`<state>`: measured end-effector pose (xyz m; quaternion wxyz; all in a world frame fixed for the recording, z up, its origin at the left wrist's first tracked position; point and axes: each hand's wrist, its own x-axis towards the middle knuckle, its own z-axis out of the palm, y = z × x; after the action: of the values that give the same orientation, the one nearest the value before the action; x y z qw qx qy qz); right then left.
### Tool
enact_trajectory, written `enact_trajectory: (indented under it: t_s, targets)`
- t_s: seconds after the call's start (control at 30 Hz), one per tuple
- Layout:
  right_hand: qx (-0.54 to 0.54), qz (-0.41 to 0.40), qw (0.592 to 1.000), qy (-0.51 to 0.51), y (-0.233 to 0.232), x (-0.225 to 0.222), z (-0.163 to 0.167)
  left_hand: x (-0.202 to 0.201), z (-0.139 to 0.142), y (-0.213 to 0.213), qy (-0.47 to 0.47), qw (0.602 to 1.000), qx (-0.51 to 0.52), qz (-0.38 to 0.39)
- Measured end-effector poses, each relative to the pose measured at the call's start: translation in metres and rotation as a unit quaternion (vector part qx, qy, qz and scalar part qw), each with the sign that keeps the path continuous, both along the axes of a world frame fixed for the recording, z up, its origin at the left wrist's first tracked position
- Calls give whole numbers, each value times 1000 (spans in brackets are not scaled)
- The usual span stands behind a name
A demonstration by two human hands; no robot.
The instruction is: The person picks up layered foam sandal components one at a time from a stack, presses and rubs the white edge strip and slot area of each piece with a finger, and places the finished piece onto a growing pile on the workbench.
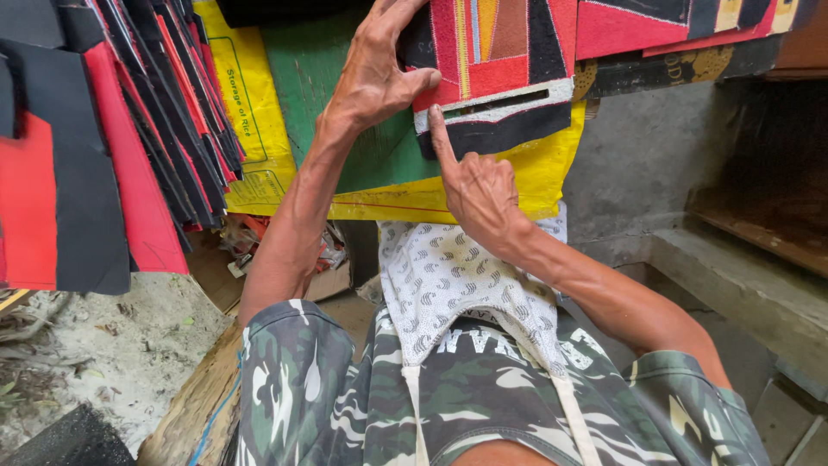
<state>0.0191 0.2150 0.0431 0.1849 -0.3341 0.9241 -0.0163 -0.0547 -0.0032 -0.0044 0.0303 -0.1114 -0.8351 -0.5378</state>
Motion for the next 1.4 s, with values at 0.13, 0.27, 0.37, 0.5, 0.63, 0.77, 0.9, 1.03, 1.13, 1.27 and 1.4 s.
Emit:
enact_trajectory:
  t_s: [0.13, 0.27, 0.37, 0.5, 0.63, 0.77, 0.9, 1.03, 1.13, 1.27, 1.4]
  targets:
    - [-10, 7, 1000, 22, 8, 4, 4, 0, 3, 0, -12, 1000, 25, -2]
    - [-124, -53, 986, -97, 12, 2, -4, 2, 3, 1, -4, 1000, 14, 1]
    - [-387, -232, 773, -445, 16, 0, -11, 0, 0, 1, -1, 1000, -4, 6]
    - [-541, -332, 325, -701, 22, -3, -11, 0, -3, 1, -43, 999, -18, 12]
    - [-526, -334, 336, -706, 18, -2, -4, 1, -3, 0, 10, 1000, 20, -2]
    - [-484, -337, 442, -676, 14, -5, 4, 1, -1, -1, -7, 1000, 6, 1]
    - [-423, -315, 590, -611, 16, -4, 12, -1, 1, -1, -25, 1000, 17, -1]
    - [-402, -277, 707, -512, 13, -3, 16, 1, 4, 1, -7, 1000, 20, -7]
    - [-329, -223, 849, -348, 10, 1, 17, 0, 9, 1, 22, 1000, -6, -7]
    - [-299, -148, 918, -215, 11, 9, 14, 0, 26, 5, -8, 1000, -14, -3]
    - [-194, -120, 970, -80, 5, 13, -1, 4, 50, 14, -44, 993, -112, 13]
